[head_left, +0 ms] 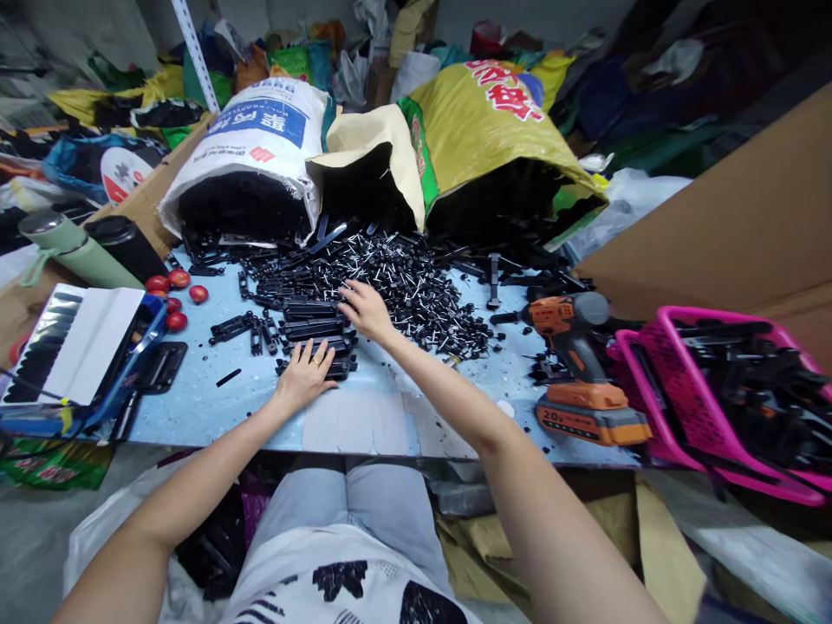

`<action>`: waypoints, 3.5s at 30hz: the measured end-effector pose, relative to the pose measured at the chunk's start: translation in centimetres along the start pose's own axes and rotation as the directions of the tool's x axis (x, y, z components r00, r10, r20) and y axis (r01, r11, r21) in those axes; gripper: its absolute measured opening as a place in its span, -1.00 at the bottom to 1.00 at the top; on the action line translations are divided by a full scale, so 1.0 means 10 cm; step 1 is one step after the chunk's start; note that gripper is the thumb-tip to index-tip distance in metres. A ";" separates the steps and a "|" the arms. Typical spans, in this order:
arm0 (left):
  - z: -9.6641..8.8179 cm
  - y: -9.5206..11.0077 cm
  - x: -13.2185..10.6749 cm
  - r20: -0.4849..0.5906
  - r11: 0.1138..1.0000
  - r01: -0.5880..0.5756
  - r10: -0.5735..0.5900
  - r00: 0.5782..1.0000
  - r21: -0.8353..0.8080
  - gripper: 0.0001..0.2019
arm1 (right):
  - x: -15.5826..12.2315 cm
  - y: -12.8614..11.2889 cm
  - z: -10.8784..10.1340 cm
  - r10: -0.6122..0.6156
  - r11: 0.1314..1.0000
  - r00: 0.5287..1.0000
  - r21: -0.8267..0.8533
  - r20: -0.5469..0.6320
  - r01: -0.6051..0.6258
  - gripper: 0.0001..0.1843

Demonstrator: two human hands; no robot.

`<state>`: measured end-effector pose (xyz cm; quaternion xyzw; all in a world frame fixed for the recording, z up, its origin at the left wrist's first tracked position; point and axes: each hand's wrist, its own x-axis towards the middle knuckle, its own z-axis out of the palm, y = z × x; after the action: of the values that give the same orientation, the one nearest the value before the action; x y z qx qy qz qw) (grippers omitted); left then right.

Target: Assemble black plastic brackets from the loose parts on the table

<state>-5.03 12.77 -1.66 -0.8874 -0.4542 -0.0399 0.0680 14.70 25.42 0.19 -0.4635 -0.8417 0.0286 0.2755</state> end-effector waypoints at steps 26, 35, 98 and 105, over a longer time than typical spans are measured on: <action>0.27 -2.44 1.03 0.113 0.399 0.886 -0.895 0.432 -0.236 -0.56 | 0.75 2.15 -0.75 0.435 0.809 0.900 -0.453 0.033 -0.374 -0.69; -0.22 -1.74 0.55 -0.152 0.732 0.521 -0.632 0.760 -0.439 -0.66 | -0.11 1.44 -1.19 0.752 0.303 0.643 0.788 0.148 -0.536 -0.58; -0.55 0.89 -0.48 -0.167 0.540 0.130 -0.465 0.870 -0.831 -0.64 | -1.63 -0.82 -0.60 0.060 0.790 0.991 0.602 0.117 -0.119 -0.43; -0.56 0.95 -0.47 -0.340 0.563 0.019 -0.526 0.780 -0.826 -0.64 | -1.60 -1.00 -0.64 0.122 0.774 0.991 0.621 0.048 -0.125 -0.44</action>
<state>-0.07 2.65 2.47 -0.6856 -0.4868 -0.5000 -0.2073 16.92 5.71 1.67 -0.4008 -0.7535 0.3239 0.4084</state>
